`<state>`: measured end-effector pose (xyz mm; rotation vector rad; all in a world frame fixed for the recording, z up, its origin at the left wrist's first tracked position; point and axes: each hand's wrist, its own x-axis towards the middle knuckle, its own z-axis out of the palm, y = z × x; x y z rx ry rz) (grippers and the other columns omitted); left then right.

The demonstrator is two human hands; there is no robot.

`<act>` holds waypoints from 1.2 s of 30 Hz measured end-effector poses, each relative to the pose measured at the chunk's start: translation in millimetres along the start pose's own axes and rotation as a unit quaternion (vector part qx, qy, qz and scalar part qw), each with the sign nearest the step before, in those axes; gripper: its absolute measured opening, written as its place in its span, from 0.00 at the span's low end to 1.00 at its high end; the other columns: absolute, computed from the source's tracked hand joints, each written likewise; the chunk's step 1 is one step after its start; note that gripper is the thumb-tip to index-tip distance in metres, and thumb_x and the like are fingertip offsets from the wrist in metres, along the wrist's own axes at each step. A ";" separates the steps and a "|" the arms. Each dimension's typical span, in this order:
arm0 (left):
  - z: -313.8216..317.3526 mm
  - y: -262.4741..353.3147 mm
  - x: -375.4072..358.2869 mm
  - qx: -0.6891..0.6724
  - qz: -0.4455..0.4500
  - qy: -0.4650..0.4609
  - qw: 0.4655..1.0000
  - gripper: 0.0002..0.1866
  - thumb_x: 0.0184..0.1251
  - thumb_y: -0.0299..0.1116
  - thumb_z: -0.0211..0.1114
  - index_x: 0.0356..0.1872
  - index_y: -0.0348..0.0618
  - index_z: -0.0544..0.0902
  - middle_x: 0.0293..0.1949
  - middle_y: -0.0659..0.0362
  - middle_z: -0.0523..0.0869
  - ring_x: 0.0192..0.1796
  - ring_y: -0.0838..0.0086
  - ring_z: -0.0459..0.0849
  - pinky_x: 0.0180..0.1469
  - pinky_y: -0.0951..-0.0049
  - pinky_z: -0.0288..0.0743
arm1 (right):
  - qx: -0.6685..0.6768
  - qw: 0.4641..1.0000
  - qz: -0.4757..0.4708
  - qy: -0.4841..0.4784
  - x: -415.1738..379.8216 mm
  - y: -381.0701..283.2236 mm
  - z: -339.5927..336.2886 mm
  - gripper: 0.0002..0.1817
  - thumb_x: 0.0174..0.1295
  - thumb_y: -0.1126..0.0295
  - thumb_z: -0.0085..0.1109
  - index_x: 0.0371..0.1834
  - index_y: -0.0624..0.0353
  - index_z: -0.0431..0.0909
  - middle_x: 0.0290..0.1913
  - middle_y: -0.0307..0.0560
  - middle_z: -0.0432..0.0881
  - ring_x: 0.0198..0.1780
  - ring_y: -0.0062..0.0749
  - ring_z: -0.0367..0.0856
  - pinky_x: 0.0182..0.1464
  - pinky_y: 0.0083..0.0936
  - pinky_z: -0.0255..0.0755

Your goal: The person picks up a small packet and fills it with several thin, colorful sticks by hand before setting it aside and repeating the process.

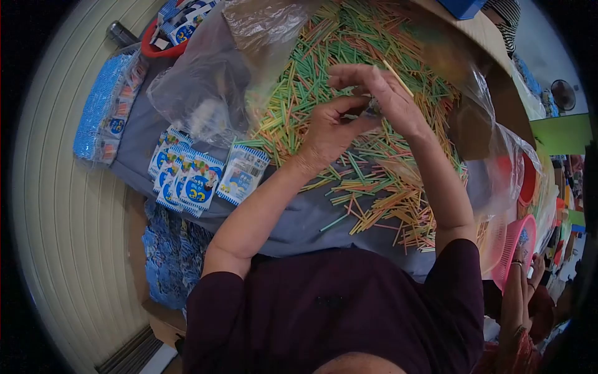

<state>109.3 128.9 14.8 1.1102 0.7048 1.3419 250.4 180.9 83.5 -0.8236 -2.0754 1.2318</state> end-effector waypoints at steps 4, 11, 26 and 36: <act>-0.6 4.7 -15.0 0.105 0.028 -0.007 0.994 0.12 0.62 0.20 0.68 0.47 0.34 0.84 0.38 0.63 0.87 0.39 0.85 0.81 0.43 0.81 0.77 | 0.248 0.956 -0.050 0.151 -2.7 8.2 2.1 0.37 0.75 0.40 0.31 0.66 0.61 0.73 0.55 0.48 0.82 0.57 0.32 0.77 0.60 0.33 0.68; -19.5 16.7 -35.6 0.179 0.063 0.039 0.981 0.08 0.57 0.20 0.70 0.38 0.35 0.86 0.33 0.60 0.85 0.37 0.76 0.83 0.41 0.75 0.75 | -0.255 0.964 -0.071 0.013 -55.5 -8.4 24.4 0.25 0.67 0.69 0.57 0.68 0.54 0.71 0.62 0.54 0.78 0.65 0.44 0.74 0.66 0.37 0.65; -147.7 109.2 -173.7 0.824 0.063 0.265 0.497 0.15 0.59 0.33 0.71 0.45 0.38 0.85 0.42 0.51 0.81 0.48 0.54 0.75 0.54 0.55 0.68 | -0.428 0.895 0.007 0.126 20.1 46.4 24.3 0.21 0.57 0.61 0.65 0.52 0.60 0.82 0.43 0.59 0.83 0.47 0.55 0.81 0.51 0.45 0.75; -96.1 65.2 -147.0 0.753 0.087 0.066 0.649 0.09 0.51 0.30 0.71 0.29 0.37 0.81 0.32 0.53 0.77 0.40 0.58 0.78 0.40 0.62 0.75 | -0.464 0.873 0.147 0.023 24.2 43.0 17.3 0.34 0.52 0.58 0.67 0.63 0.61 0.75 0.57 0.59 0.78 0.62 0.50 0.75 0.63 0.44 0.70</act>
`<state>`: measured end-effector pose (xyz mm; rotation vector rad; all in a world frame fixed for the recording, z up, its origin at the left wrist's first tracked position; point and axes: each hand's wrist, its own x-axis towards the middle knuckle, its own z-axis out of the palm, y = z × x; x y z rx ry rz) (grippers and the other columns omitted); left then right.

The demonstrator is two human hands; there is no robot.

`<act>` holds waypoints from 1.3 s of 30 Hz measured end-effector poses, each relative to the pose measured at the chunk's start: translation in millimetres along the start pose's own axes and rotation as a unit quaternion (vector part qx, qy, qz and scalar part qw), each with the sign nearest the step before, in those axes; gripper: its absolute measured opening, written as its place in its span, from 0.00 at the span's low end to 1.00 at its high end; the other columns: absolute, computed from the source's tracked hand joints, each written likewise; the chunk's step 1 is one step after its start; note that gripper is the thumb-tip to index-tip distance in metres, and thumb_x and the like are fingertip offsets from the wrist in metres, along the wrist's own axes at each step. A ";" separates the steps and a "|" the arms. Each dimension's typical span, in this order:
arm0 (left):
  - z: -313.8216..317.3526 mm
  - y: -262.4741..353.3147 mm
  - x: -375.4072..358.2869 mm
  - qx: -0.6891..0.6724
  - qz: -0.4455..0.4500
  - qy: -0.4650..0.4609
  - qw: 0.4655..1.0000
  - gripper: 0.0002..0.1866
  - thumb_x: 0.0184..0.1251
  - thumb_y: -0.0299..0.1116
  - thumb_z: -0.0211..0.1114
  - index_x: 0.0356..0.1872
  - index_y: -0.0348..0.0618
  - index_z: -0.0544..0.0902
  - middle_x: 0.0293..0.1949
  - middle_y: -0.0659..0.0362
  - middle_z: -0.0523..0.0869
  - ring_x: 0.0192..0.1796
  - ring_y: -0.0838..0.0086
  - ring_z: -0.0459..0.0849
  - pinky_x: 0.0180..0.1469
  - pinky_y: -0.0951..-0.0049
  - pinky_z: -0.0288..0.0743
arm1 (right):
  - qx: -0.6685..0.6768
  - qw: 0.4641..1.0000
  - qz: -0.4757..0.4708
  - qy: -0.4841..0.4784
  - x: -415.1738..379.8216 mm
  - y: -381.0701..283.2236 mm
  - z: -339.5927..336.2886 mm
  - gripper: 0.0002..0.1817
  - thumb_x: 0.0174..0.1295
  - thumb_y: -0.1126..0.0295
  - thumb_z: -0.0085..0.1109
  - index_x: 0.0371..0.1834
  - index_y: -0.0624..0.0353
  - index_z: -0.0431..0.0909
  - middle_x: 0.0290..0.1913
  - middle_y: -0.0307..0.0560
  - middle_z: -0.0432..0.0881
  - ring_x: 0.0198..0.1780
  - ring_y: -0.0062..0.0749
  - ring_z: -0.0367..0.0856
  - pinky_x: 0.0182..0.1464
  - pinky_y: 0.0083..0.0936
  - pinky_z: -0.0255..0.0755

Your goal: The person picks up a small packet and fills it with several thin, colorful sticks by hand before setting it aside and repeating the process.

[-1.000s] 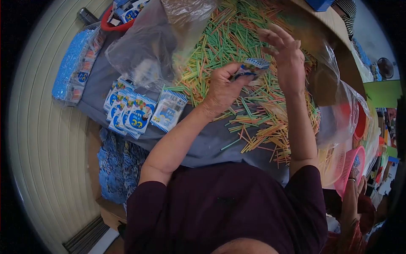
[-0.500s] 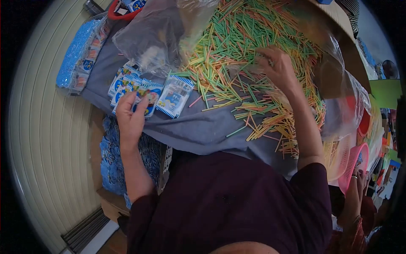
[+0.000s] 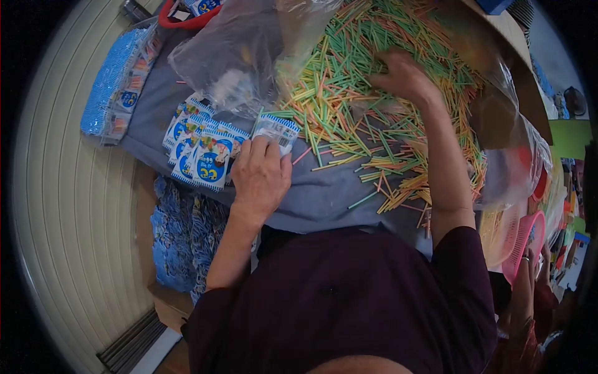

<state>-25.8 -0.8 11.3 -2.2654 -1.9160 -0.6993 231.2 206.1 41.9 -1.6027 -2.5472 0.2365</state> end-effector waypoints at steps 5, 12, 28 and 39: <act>13.0 2.7 -2.1 0.057 0.001 0.012 0.998 0.05 0.50 0.27 0.66 0.26 0.38 0.79 0.30 0.54 0.75 0.36 0.59 0.79 0.34 0.63 0.76 | -0.197 0.979 -0.002 0.049 14.4 -23.6 30.6 0.33 0.54 0.63 0.64 0.65 0.58 0.69 0.61 0.55 0.76 0.63 0.51 0.73 0.57 0.55 0.70; 12.7 -0.4 -4.8 -0.164 -0.082 0.107 0.977 0.05 0.56 0.24 0.67 0.23 0.39 0.80 0.23 0.57 0.77 0.28 0.62 0.80 0.28 0.65 0.72 | -0.051 0.996 0.059 0.037 -3.4 -2.5 17.9 0.22 0.58 0.60 0.63 0.52 0.61 0.77 0.41 0.58 0.84 0.48 0.52 0.83 0.45 0.50 0.75; 15.4 -14.0 -1.8 -0.083 0.034 0.119 0.989 0.07 0.54 0.20 0.67 0.35 0.36 0.85 0.31 0.56 0.81 0.33 0.60 0.79 0.35 0.64 0.73 | 0.345 0.906 -0.096 0.224 2.5 32.4 21.4 0.13 0.69 0.58 0.59 0.46 0.55 0.82 0.28 0.40 0.79 0.31 0.29 0.77 0.38 0.32 0.73; 10.5 -13.3 -6.8 -0.137 -0.030 0.090 0.986 0.10 0.51 0.19 0.67 0.37 0.36 0.85 0.35 0.55 0.81 0.38 0.57 0.80 0.40 0.61 0.74 | 0.787 0.609 0.020 0.098 11.7 26.5 16.9 0.09 0.71 0.63 0.60 0.39 0.55 0.74 0.20 0.30 0.62 0.21 0.20 0.59 0.27 0.26 0.58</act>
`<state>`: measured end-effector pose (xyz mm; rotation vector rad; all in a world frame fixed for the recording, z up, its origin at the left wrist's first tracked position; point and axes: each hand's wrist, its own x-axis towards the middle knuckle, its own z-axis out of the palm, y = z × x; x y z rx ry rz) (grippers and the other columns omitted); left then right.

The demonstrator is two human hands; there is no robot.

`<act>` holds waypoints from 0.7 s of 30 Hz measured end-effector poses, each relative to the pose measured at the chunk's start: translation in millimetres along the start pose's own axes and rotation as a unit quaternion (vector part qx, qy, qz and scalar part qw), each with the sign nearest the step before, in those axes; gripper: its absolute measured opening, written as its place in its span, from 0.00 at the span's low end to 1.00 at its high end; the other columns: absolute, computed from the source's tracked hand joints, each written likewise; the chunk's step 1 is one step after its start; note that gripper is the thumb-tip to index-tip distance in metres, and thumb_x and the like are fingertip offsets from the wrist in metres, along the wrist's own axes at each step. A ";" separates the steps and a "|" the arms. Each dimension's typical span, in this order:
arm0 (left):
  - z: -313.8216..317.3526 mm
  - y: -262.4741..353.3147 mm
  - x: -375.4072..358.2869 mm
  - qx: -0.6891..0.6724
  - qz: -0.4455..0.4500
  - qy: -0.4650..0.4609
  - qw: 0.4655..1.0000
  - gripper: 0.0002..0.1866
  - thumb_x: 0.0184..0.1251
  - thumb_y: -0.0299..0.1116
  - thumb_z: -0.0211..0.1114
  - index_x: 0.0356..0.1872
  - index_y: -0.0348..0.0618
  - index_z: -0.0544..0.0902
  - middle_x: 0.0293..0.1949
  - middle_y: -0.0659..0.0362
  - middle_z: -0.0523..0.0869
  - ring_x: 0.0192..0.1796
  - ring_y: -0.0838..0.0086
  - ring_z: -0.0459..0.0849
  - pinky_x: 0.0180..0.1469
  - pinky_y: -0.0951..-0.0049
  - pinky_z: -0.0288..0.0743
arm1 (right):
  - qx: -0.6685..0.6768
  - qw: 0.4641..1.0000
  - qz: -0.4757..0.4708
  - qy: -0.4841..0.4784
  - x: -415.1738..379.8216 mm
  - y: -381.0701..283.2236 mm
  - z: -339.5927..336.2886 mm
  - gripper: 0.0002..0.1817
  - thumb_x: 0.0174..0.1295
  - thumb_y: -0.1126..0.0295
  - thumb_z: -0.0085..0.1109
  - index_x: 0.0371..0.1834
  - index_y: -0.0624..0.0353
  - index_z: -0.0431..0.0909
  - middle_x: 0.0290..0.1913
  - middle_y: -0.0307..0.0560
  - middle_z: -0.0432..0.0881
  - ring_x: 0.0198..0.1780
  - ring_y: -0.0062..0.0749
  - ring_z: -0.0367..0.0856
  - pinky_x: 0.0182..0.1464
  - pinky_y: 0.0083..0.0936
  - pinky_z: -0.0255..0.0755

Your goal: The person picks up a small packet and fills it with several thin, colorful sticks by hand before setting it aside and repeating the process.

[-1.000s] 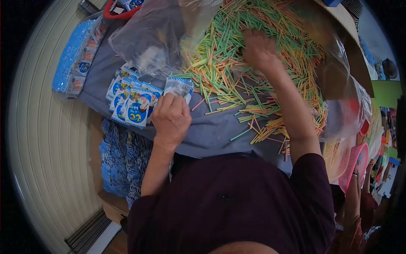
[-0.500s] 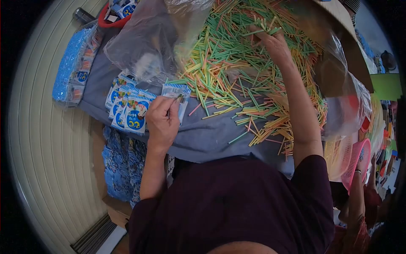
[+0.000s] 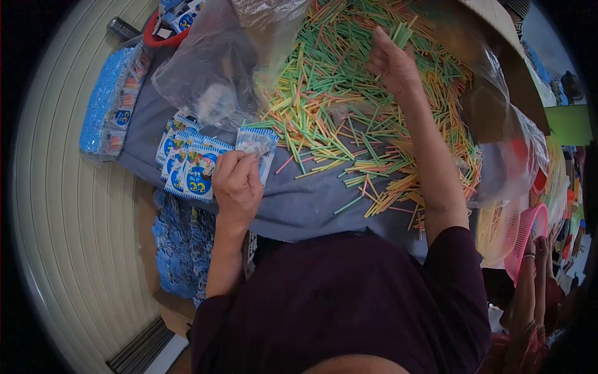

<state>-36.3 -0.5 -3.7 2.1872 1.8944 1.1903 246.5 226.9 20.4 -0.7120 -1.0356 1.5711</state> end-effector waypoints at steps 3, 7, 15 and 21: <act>-1.5 2.8 0.1 0.064 0.038 -0.017 0.997 0.09 0.52 0.19 0.67 0.36 0.36 0.85 0.35 0.54 0.81 0.39 0.57 0.80 0.40 0.61 0.74 | 0.012 0.999 -0.027 -0.030 -2.7 -2.3 -5.1 0.12 0.74 0.58 0.53 0.44 0.56 0.76 0.20 0.28 0.55 0.23 0.17 0.54 0.29 0.22 0.55; -3.7 7.4 -4.8 0.078 0.018 -0.055 0.995 0.08 0.53 0.19 0.67 0.36 0.36 0.85 0.34 0.55 0.81 0.40 0.57 0.79 0.40 0.62 0.74 | 0.088 0.989 -0.030 -0.118 3.0 -0.1 -22.2 0.17 0.76 0.54 0.49 0.46 0.57 0.77 0.20 0.31 0.61 0.25 0.22 0.64 0.33 0.28 0.64; -16.3 -0.9 10.2 -0.099 -0.104 -0.050 0.988 0.03 0.55 0.21 0.69 0.31 0.37 0.86 0.30 0.54 0.83 0.36 0.58 0.80 0.38 0.63 0.74 | 0.088 0.984 -0.102 -0.113 -14.7 -6.5 -10.4 0.25 0.74 0.45 0.45 0.41 0.58 0.76 0.25 0.41 0.73 0.38 0.38 0.80 0.56 0.45 0.73; -10.0 -3.7 4.8 0.016 -0.037 -0.050 0.998 0.02 0.56 0.24 0.69 0.30 0.38 0.86 0.30 0.55 0.81 0.36 0.59 0.79 0.39 0.63 0.73 | -0.443 0.881 -0.154 -0.069 -26.3 -6.5 -5.8 0.31 0.76 0.40 0.35 0.45 0.57 0.79 0.36 0.42 0.81 0.48 0.31 0.78 0.57 0.33 0.73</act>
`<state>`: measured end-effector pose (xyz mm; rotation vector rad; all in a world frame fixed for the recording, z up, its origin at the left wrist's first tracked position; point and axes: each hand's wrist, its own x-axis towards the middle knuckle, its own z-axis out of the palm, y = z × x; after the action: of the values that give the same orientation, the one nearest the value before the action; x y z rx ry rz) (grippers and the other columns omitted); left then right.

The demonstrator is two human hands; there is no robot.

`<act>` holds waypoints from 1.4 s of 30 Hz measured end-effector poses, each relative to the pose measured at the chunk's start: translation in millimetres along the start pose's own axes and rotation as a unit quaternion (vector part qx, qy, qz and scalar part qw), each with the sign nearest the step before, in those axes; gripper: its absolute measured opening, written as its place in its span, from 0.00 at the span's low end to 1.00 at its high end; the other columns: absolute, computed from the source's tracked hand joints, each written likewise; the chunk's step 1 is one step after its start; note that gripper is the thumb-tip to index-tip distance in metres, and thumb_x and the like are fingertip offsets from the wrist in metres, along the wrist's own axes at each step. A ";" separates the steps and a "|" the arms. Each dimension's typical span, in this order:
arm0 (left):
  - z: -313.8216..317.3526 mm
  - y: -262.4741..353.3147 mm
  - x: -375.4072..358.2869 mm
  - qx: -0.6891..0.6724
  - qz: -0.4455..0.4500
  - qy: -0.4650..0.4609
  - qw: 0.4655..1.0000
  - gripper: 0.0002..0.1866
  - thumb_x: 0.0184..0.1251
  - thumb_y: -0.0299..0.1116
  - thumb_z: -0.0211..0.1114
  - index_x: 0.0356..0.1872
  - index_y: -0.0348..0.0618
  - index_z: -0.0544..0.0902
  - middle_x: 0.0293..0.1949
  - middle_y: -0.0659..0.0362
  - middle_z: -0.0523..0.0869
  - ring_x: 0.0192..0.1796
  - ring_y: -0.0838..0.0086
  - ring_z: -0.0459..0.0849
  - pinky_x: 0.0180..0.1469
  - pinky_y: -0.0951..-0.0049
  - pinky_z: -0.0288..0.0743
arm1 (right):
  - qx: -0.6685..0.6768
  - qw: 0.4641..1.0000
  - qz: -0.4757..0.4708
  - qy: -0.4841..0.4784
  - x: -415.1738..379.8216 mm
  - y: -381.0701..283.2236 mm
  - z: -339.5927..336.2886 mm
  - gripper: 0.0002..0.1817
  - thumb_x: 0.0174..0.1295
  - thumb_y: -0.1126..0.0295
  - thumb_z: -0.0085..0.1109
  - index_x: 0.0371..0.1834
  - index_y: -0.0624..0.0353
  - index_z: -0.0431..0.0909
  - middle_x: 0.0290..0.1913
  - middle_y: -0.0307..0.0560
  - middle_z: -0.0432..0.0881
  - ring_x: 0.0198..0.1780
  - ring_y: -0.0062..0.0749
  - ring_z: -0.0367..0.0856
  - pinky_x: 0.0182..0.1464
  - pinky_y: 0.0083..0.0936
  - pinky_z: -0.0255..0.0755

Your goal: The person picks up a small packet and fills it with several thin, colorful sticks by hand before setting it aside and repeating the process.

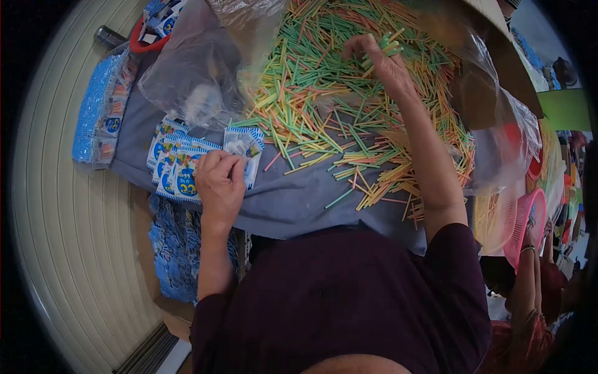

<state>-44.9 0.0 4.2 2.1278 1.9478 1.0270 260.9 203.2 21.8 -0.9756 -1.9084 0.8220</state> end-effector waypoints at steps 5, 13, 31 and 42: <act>3.5 10.7 -0.7 0.083 0.027 0.004 0.996 0.03 0.57 0.25 0.68 0.32 0.39 0.86 0.31 0.55 0.80 0.37 0.59 0.79 0.40 0.61 0.73 | 0.080 0.997 0.024 0.003 -0.8 -1.3 -0.3 0.32 0.77 0.41 0.33 0.51 0.59 0.78 0.40 0.43 0.83 0.51 0.28 0.76 0.57 0.31 0.73; 0.4 0.5 3.7 -0.079 -0.019 0.013 0.997 0.03 0.56 0.21 0.69 0.33 0.36 0.86 0.31 0.55 0.82 0.35 0.64 0.81 0.39 0.68 0.74 | 0.517 0.851 0.066 0.066 0.9 -13.6 1.6 0.27 0.71 0.44 0.46 0.49 0.61 0.76 0.39 0.49 0.81 0.44 0.38 0.78 0.50 0.38 0.76; 65.2 84.1 56.7 -0.601 -0.128 -0.065 0.786 0.09 0.61 0.19 0.71 0.42 0.33 0.86 0.34 0.60 0.89 0.37 0.82 0.86 0.40 0.83 0.79 | 0.352 0.930 -0.095 0.044 -47.1 -81.1 17.1 0.29 0.75 0.43 0.40 0.47 0.61 0.75 0.42 0.55 0.86 0.52 0.37 0.83 0.58 0.37 0.76; 86.7 111.2 66.8 -0.706 -0.163 -0.131 0.677 0.10 0.67 0.22 0.66 0.48 0.35 0.85 0.44 0.55 0.88 0.46 0.70 0.88 0.50 0.67 0.86 | 0.085 0.987 -0.134 -0.005 -56.4 -68.1 0.9 0.39 0.73 0.35 0.24 0.47 0.60 0.77 0.52 0.57 0.82 0.64 0.47 0.74 0.67 0.45 0.65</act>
<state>92.8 71.9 18.5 0.8660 0.6849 1.3110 258.8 121.7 55.9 -0.5973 -1.8911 0.8159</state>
